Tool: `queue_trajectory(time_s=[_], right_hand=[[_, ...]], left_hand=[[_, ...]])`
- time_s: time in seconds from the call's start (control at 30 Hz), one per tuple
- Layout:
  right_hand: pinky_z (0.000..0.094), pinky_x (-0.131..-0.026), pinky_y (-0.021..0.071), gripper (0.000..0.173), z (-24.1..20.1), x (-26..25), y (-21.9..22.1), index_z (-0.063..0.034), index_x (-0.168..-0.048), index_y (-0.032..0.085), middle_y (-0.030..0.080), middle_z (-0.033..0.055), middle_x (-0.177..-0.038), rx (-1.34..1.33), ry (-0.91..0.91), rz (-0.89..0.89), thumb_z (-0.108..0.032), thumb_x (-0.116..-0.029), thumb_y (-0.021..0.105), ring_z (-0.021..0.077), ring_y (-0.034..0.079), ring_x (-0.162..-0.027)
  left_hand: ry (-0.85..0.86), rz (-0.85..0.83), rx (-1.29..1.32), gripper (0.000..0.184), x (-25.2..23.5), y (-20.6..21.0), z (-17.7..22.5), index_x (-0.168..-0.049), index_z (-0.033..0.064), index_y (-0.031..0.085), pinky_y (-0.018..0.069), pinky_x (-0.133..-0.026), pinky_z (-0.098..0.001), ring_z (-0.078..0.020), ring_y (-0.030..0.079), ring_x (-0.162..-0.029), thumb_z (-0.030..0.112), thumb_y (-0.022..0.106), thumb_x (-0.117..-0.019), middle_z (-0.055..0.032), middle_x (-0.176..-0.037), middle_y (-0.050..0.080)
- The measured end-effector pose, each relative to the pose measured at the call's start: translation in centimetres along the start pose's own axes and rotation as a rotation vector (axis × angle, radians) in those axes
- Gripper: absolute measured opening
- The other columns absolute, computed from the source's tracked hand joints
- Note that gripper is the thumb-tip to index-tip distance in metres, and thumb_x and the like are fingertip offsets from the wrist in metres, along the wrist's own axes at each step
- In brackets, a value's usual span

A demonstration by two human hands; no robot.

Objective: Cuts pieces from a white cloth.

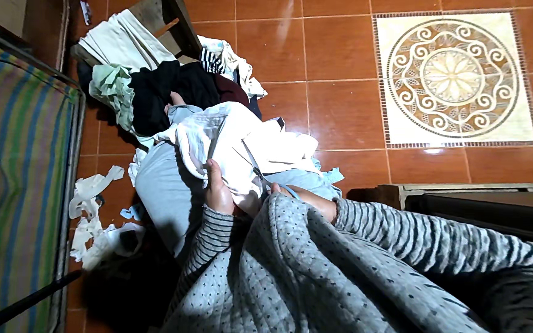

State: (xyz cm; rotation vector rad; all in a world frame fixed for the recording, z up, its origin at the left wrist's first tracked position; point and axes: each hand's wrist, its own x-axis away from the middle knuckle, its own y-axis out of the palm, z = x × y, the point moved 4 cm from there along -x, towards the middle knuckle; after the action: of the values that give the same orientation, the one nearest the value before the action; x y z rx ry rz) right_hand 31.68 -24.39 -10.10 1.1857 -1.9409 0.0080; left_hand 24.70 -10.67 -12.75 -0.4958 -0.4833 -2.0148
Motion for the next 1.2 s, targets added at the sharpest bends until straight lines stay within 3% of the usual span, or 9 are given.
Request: queue_trajectory(time_s=[0.07,0.17,0.27,0.37,0.5,0.67,0.83,1.0,1.2], right_hand=[[0.0172,-0.064,0.0482,0.039,-3.0,2.7,0.7,-0.0129,-0.082,0.06,0.055,-0.008,-0.067,0.175,0.157,0.08,-0.027,-0.1119,0.038,-0.0023,0.055,-0.061],[0.015,-0.06,0.0476,0.032,-3.2,2.9,0.4,-0.0117,-0.084,0.058,0.057,-0.0084,-0.066,0.137,0.121,0.028,-0.023,-0.1104,0.043,-0.0037,0.056,-0.06],[0.0151,-0.059,0.0474,0.035,-2.8,2.7,0.4,-0.0135,-0.08,0.057,0.055,-0.0094,-0.064,0.118,0.094,0.014,-0.022,-0.1107,0.042,-0.004,0.054,-0.058],[0.0154,-0.058,0.0504,0.04,0.2,0.8,-0.8,-0.0202,-0.076,0.06,0.062,-0.0131,-0.065,0.075,-0.014,-0.112,-0.033,-0.108,0.04,-0.0064,0.059,-0.06],[0.0146,-0.055,0.0477,0.038,1.1,0.6,-1.3,-0.0227,-0.073,0.058,0.06,-0.015,-0.062,0.107,-0.027,-0.137,-0.034,-0.1063,0.044,-0.0076,0.056,-0.057],[0.0155,-0.063,0.0482,0.036,-2.6,3.2,-0.1,-0.0123,-0.083,0.06,0.057,-0.0089,-0.067,0.217,0.122,-0.014,-0.024,-0.1114,0.04,-0.0039,0.056,-0.062],[0.017,-0.067,0.0478,0.036,-3.8,3.5,0.5,-0.0091,-0.09,0.062,0.058,-0.0068,-0.072,0.252,0.168,0.006,-0.026,-0.1117,0.039,-0.0028,0.056,-0.066],[0.0162,-0.058,0.0493,0.042,0.9,0.1,-1.1,-0.019,-0.078,0.06,0.06,-0.0122,-0.065,0.134,0.0,-0.12,-0.039,-0.1084,0.038,-0.0053,0.058,-0.06],[0.014,-0.056,0.0484,0.04,1.1,0.1,-1.1,-0.0213,-0.074,0.058,0.059,-0.0142,-0.063,0.092,-0.003,-0.138,-0.026,-0.1092,0.04,-0.0074,0.056,-0.057]], left_hand=[[-0.01,0.003,0.002,0.052,0.1,0.1,0.1,-0.138,0.0059,0.052,0.054,-0.096,-0.031,-0.0095,0.065,-0.109,0.037,0.019,-0.1129,-0.007,-0.118,0.066],[-0.025,0.009,0.034,0.051,0.3,0.2,0.1,-0.137,0.0064,0.053,0.0551,-0.094,-0.0314,-0.0099,0.066,-0.106,0.038,0.02,-0.1128,-0.0066,-0.115,0.067],[-0.028,0.008,0.056,0.051,0.2,0.1,0.0,-0.136,0.0062,0.054,0.0558,-0.092,-0.0315,-0.0101,0.067,-0.104,0.037,0.02,-0.1128,-0.0066,-0.113,0.067],[-0.043,0.023,0.109,0.05,0.2,0.2,-0.1,-0.136,0.007,0.054,0.0565,-0.091,-0.0331,-0.0119,0.067,-0.104,0.039,0.023,-0.1126,-0.0076,-0.113,0.068],[-0.065,-0.002,0.15,0.053,-0.4,-0.1,-0.5,-0.135,0.0081,0.053,0.0574,-0.091,-0.0377,-0.0161,0.068,-0.105,0.043,0.021,-0.1119,-0.0091,-0.112,0.068],[-0.083,-0.006,0.166,0.053,-0.6,-0.3,-0.3,-0.136,0.0099,0.053,0.0576,-0.09,-0.0381,-0.0161,0.068,-0.105,0.046,0.022,-0.1113,-0.0084,-0.113,0.068],[-0.057,0.016,0.118,0.053,-0.5,-0.4,-0.4,-0.136,0.0068,0.054,0.0571,-0.091,-0.0372,-0.0157,0.068,-0.105,0.042,0.023,-0.1121,-0.0093,-0.114,0.068],[-0.055,0.026,0.141,0.053,-0.1,-0.1,-0.3,-0.135,0.0065,0.054,0.0575,-0.09,-0.0368,-0.0156,0.068,-0.103,0.042,0.022,-0.1121,-0.0097,-0.111,0.068],[-0.072,0.037,0.196,0.055,-0.2,-0.1,-0.6,-0.132,0.0058,0.056,0.059,-0.087,-0.0392,-0.0183,0.069,-0.099,0.045,0.023,-0.1113,-0.0109,-0.107,0.069]])
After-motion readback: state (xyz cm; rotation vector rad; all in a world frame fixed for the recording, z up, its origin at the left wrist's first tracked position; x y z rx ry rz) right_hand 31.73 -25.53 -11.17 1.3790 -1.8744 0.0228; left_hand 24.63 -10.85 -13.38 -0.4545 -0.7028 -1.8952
